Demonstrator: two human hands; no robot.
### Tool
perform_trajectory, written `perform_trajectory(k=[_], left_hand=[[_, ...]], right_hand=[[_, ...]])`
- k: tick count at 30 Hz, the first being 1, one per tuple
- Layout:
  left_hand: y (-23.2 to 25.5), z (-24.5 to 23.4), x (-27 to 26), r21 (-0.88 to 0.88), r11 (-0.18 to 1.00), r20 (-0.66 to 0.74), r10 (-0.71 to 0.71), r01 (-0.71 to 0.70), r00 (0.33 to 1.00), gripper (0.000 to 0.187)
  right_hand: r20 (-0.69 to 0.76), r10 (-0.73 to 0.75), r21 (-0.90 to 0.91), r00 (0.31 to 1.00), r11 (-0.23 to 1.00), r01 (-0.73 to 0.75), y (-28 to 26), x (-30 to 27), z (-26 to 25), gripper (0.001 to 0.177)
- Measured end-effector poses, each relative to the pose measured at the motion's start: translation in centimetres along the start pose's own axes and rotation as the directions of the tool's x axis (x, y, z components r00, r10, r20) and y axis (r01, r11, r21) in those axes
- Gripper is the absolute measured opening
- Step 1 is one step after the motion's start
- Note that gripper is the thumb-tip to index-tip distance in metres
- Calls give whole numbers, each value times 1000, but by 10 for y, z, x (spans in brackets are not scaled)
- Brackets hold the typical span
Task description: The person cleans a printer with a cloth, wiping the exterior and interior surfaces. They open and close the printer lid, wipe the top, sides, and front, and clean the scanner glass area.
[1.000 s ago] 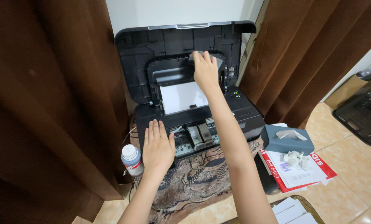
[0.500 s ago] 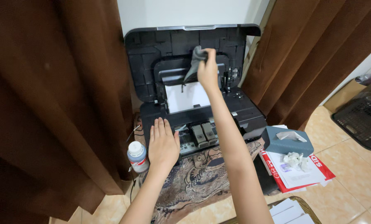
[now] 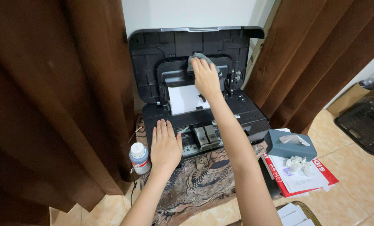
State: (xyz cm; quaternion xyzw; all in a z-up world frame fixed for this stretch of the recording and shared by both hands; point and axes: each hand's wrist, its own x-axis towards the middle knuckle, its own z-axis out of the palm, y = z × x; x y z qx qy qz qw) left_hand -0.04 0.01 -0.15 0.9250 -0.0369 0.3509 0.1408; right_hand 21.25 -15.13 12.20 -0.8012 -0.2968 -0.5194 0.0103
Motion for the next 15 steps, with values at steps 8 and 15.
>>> perform_trajectory(k=[8, 15], left_hand=[[0, -3, 1, 14, 1000, 16, 7, -8, 1000, 60], [1, -5, 1, 1, 1000, 6, 12, -12, 1000, 61]], right_hand=[[211, 423, 752, 881, 506, -423, 32, 15, 46, 45], [67, 82, 380, 994, 920, -101, -16, 1, 5, 55]])
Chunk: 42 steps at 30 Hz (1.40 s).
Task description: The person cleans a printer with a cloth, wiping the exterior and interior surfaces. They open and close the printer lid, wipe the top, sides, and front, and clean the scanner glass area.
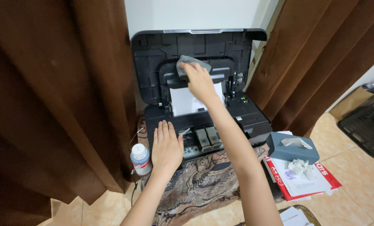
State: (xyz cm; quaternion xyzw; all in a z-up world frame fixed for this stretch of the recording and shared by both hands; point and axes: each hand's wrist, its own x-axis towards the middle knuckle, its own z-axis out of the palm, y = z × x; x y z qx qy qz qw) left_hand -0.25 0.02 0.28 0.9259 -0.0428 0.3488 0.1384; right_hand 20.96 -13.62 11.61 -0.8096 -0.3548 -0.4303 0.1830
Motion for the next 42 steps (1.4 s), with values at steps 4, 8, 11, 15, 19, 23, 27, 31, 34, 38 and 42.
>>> perform_trajectory(k=[4, 8, 11, 15, 19, 23, 27, 31, 34, 38, 42], left_hand=[[0, 1, 0, 2, 1000, -1, -4, 4, 1000, 60], [-1, 2, -1, 0, 1000, -12, -6, 6, 1000, 60], [0, 3, -1, -2, 1000, -16, -10, 10, 1000, 60], [-1, 2, -1, 6, 1000, -19, -2, 2, 1000, 60], [-1, 1, -1, 3, 1000, -15, 0, 0, 1000, 60], [-1, 0, -1, 7, 1000, -13, 5, -4, 1000, 60], [-1, -2, -2, 11, 1000, -20, 15, -15, 1000, 59], [0, -4, -1, 14, 1000, -7, 14, -14, 1000, 59], [-1, -3, -2, 9, 1000, -31, 13, -13, 999, 59], [-1, -3, -1, 9, 1000, -18, 9, -9, 1000, 57], [7, -23, 5, -12, 1000, -50, 22, -22, 999, 52]], right_hand=[[-50, -62, -182, 997, 982, 52, -35, 16, 6, 41], [-11, 22, -65, 1000, 998, -23, -47, 32, 14, 38], [16, 81, 82, 997, 993, -82, -44, 31, 12, 49], [9, 22, 7, 1000, 1000, -22, -25, 20, 1, 52], [27, 112, 111, 993, 987, -114, 12, 0, -16, 56], [-18, 179, 118, 984, 977, -176, 47, -13, -31, 63], [-34, 284, -44, 958, 957, -286, 68, -20, -44, 54], [-96, 241, -152, 966, 955, -254, 72, -18, -53, 54], [-90, 110, -100, 990, 988, -119, 64, -17, -54, 57], [102, 168, -31, 980, 986, -166, 57, -16, -62, 64], [-112, 288, 29, 951, 958, -287, 76, -20, -93, 37]])
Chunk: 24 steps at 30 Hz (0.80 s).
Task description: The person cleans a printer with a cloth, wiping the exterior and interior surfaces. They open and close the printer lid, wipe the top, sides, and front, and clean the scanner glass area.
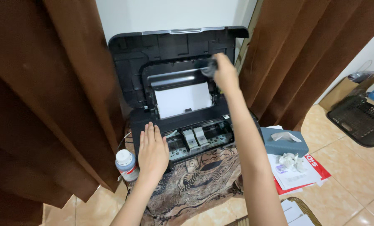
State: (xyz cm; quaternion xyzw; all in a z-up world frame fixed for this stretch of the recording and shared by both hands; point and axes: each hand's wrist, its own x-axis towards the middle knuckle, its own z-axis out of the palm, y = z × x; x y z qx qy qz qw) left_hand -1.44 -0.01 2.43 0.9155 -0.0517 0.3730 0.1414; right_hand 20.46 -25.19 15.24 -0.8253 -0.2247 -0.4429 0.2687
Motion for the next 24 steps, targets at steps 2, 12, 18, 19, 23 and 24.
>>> perform_trajectory(k=[2, 12, 18, 19, 23, 24], left_hand=[[10, -18, 6, -133, 991, -19, 11, -14, 1000, 46], [-45, -109, 138, -459, 883, -304, -56, -95, 951, 46], [-86, -93, 207, -613, 764, -15, -265, 200, 964, 67], [-89, -89, 211, -658, 721, 24, -267, 216, 963, 68], [-94, -83, 218, -699, 674, 45, -294, 240, 955, 64], [-93, -83, 217, -694, 678, 23, -315, 242, 949, 61]], right_hand=[[-70, 201, -55, 977, 977, -205, 19, 5, -26, 28], [-27, 375, -18, 927, 927, -375, 90, 65, -80, 61], [38, 376, 178, 926, 909, -376, 115, 88, -58, 63], [32, 341, 216, 940, 916, -339, 117, 91, -54, 62], [61, 357, 258, 932, 896, -360, 113, 89, -52, 57], [60, 374, 252, 925, 891, -377, 110, 86, -55, 54]])
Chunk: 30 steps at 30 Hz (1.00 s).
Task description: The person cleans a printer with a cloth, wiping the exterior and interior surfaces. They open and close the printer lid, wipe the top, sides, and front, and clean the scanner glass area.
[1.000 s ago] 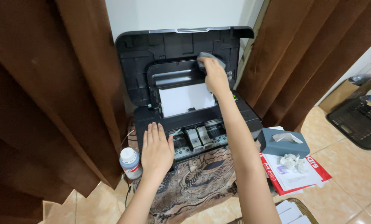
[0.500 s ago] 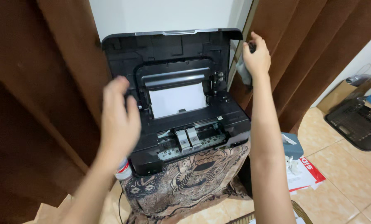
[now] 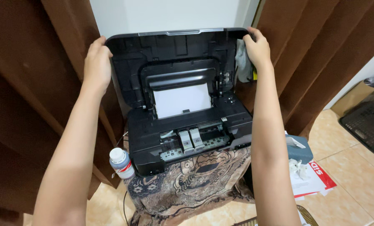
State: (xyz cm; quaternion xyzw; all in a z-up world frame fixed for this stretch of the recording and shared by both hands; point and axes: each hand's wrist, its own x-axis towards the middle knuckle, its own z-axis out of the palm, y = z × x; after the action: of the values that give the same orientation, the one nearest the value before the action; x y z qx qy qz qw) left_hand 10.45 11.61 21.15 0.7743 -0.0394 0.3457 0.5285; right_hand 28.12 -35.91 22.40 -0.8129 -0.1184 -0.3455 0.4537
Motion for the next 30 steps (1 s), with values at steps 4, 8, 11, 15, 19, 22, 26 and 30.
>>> perform_trajectory(k=[4, 8, 11, 15, 19, 22, 26, 30], left_hand=[[3, 4, -18, 199, 976, -80, 104, -86, 991, 51], [9, 9, -55, 310, 920, -76, 274, -238, 959, 56], [14, 7, -87, 344, 880, -59, 369, -328, 928, 54], [23, -2, -138, 320, 884, -56, 377, -341, 925, 50], [32, -10, -201, 223, 908, -79, 380, -356, 921, 54], [35, -6, -248, 149, 941, -84, 319, -305, 944, 62], [30, 3, -300, 144, 967, -102, 227, -212, 968, 71], [15, 10, -333, 54, 992, -87, 123, -118, 989, 83]], right_hand=[[-14, -7, -42, 1000, 999, 6, -11, -20, -14, 47], [29, 36, 8, 999, 999, -36, -12, -44, -35, 45], [24, -148, 58, 989, 988, 146, -6, -66, -51, 43], [17, -141, 15, 990, 990, 141, -1, -113, -74, 49], [67, 32, 11, 997, 999, -33, -1, -161, -101, 47], [85, -16, 121, 996, 993, 5, 8, -195, -112, 49], [95, 33, 257, 995, 965, -57, 36, -246, -112, 47], [64, 107, 160, 992, 980, -116, 67, -290, -101, 49]])
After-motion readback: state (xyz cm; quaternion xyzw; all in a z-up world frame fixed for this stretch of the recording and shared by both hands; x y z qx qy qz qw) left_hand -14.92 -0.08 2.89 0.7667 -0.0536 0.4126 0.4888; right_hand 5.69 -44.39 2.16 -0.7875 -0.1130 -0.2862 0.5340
